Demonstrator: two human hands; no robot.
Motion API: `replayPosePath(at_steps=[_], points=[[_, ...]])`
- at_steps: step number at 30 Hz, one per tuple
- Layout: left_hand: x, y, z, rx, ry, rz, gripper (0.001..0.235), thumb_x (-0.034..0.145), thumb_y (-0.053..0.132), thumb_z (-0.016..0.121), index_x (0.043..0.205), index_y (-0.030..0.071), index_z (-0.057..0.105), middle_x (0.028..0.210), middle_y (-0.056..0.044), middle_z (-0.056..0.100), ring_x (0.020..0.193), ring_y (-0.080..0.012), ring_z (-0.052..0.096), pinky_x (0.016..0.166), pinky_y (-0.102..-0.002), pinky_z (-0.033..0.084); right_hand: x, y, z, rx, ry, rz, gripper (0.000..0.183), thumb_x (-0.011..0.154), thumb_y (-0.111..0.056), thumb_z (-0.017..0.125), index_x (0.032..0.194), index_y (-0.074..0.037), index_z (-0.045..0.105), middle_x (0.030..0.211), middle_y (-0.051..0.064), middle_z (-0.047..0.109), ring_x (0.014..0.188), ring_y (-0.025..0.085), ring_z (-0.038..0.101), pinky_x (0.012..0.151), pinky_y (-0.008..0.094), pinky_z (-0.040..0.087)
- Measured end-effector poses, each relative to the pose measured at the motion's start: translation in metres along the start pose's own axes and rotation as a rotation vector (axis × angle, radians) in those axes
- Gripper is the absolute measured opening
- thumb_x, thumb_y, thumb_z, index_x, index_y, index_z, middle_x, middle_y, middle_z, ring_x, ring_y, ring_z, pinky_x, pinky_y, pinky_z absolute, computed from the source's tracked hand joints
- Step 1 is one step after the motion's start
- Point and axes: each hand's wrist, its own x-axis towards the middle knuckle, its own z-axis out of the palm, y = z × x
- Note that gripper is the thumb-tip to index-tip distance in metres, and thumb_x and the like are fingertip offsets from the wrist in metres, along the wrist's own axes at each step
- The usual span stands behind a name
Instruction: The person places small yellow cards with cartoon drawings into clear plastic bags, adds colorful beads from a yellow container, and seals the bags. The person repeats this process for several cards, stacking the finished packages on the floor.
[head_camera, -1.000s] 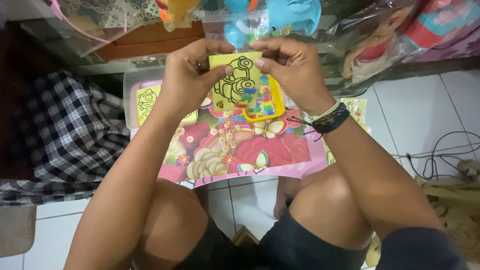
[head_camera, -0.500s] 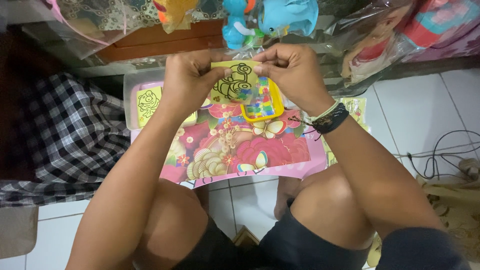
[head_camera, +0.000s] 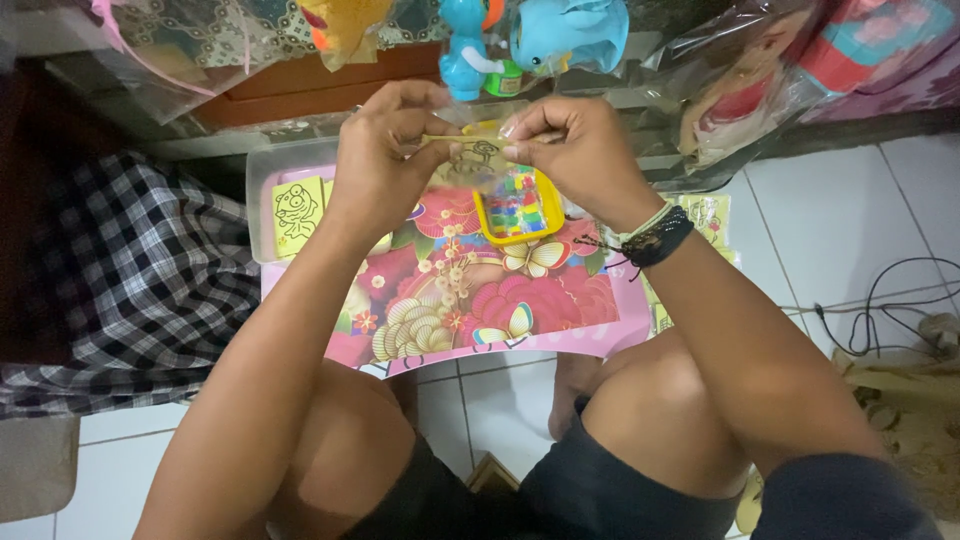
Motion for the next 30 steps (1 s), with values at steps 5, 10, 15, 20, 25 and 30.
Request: replayPosePath(at_steps=[5,10,15,20,25,30], points=[[0.002,0.006,0.0,-0.013,-0.002,-0.02,0.008,0.09,0.009,0.082,0.096,0.004,0.08,0.135,-0.008,0.063,0.125,-0.0239,0.061,0.085,-0.034,0.062,0.0,0.006,-0.002,-0.02,0.037,-0.095,0.013,0.089,-0.009,0.081,0.083,-0.014,0.071,0.137,0.01,0.059,0.132,0.021,0.057,0.108,0.042,0.047],[-0.002,-0.004,0.003,0.084,-0.034,-0.123,0.064,0.102,0.019,0.086,0.069,0.014,0.031,0.063,0.006,0.029,0.063,-0.0092,0.025,0.054,-0.03,0.022,-0.009,-0.004,-0.007,0.042,0.017,-0.061,0.018,0.103,-0.006,0.068,0.091,-0.011,0.056,0.077,0.001,0.067,0.073,0.008,0.065,0.075,0.024,0.054],[0.001,0.007,0.007,0.038,-0.017,-0.068,0.038,0.1,0.018,0.086,0.084,0.008,0.054,0.061,0.005,0.035,0.059,-0.0102,0.029,0.052,-0.029,0.027,-0.011,0.014,-0.012,0.186,-0.023,-0.024,0.015,0.103,-0.002,0.068,0.098,-0.009,0.055,0.085,0.004,0.068,0.078,0.011,0.07,0.074,0.024,0.059],[0.005,-0.001,0.016,0.026,-0.084,0.019,0.021,0.106,0.015,0.087,0.094,0.005,0.073,0.069,0.005,0.041,0.066,-0.008,0.032,0.055,-0.028,0.025,-0.017,0.04,-0.03,0.131,0.034,-0.05,0.021,0.099,-0.001,0.077,0.095,-0.009,0.058,0.083,0.003,0.069,0.077,0.009,0.071,0.07,0.021,0.058],[0.007,0.026,0.025,0.016,-0.315,-0.101,0.005,0.113,0.002,0.076,0.112,-0.003,0.076,0.095,-0.01,0.075,0.083,-0.012,0.071,0.074,-0.024,0.058,-0.029,0.084,-0.065,0.209,0.02,0.078,0.019,0.1,0.003,0.068,0.097,-0.012,0.058,0.086,0.001,0.064,0.078,0.009,0.066,0.075,0.025,0.062],[-0.001,0.001,0.035,0.071,-0.339,-0.246,0.004,0.115,0.002,0.076,0.118,0.0,0.073,0.118,-0.011,0.072,0.105,-0.0144,0.067,0.09,-0.026,0.05,-0.07,0.136,-0.137,-0.162,0.025,0.131,0.008,0.108,-0.018,0.07,0.106,-0.012,0.064,0.092,-0.002,0.067,0.085,0.01,0.066,0.08,0.029,0.054]])
